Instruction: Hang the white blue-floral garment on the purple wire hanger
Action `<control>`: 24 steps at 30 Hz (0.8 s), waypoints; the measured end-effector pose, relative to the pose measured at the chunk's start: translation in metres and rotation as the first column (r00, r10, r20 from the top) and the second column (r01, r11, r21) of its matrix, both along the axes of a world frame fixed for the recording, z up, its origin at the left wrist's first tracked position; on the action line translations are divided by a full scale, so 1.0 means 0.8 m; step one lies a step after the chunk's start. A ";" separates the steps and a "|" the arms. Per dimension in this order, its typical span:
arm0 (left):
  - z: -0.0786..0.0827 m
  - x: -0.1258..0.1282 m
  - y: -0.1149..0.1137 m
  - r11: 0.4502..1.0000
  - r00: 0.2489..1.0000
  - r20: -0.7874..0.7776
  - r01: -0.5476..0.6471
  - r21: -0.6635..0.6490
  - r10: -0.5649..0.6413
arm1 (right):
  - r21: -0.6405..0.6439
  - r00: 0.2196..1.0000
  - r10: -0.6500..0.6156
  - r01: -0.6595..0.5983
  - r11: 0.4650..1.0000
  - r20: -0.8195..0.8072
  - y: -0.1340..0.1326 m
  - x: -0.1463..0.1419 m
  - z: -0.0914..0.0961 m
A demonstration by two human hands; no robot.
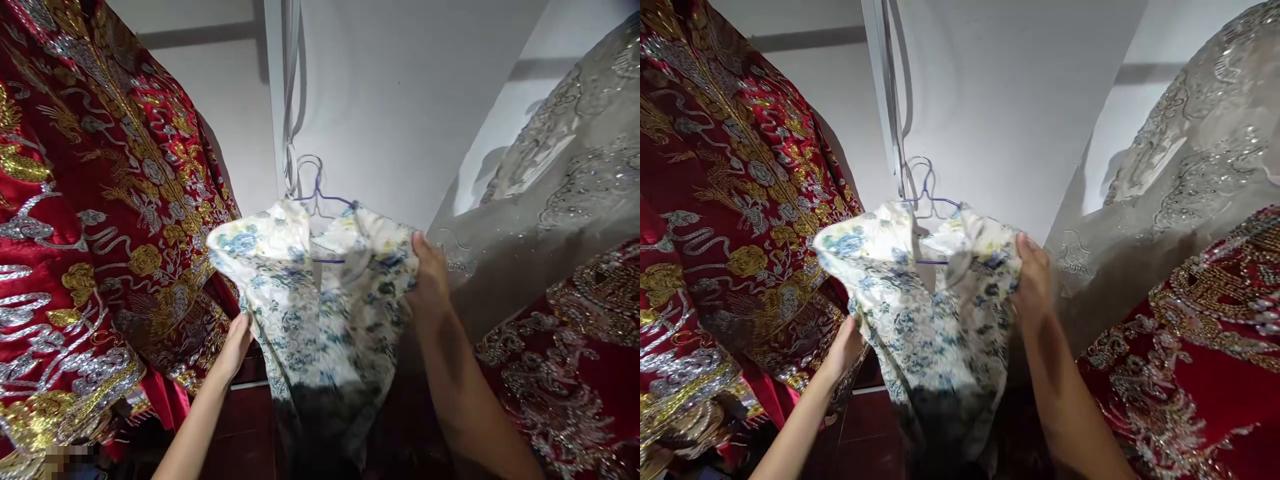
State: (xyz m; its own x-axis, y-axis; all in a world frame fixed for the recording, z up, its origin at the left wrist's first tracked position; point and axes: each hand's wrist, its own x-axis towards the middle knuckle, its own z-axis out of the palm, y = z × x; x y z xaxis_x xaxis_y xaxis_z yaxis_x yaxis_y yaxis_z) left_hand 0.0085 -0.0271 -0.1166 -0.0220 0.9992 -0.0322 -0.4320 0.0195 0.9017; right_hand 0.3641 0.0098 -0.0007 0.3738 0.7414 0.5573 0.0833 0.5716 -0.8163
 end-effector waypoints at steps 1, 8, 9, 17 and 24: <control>-0.006 0.002 -0.001 0.999 0.999 -0.025 -0.043 -0.001 0.043 | -0.025 0.999 0.004 -0.006 1.000 -0.049 0.003 -0.012 0.005; -0.051 -0.004 -0.023 0.963 0.951 -0.164 -0.268 -0.019 0.262 | -0.238 0.974 0.038 -0.093 0.967 -0.224 -0.016 -0.016 -0.059; -0.060 -0.005 -0.029 0.964 0.955 -0.159 -0.260 -0.053 0.249 | -0.257 0.980 -0.040 -0.013 0.966 -0.197 -0.021 -0.011 -0.078; -0.066 -0.003 -0.052 0.937 0.969 0.071 -0.208 -0.280 0.237 | -0.062 0.808 -0.579 0.576 0.815 -0.109 -0.064 -0.075 -0.148; -0.051 0.014 -0.069 0.929 0.972 0.143 -0.129 -0.347 0.188 | -0.416 0.972 0.202 -0.135 0.899 0.120 -0.088 -0.160 -0.169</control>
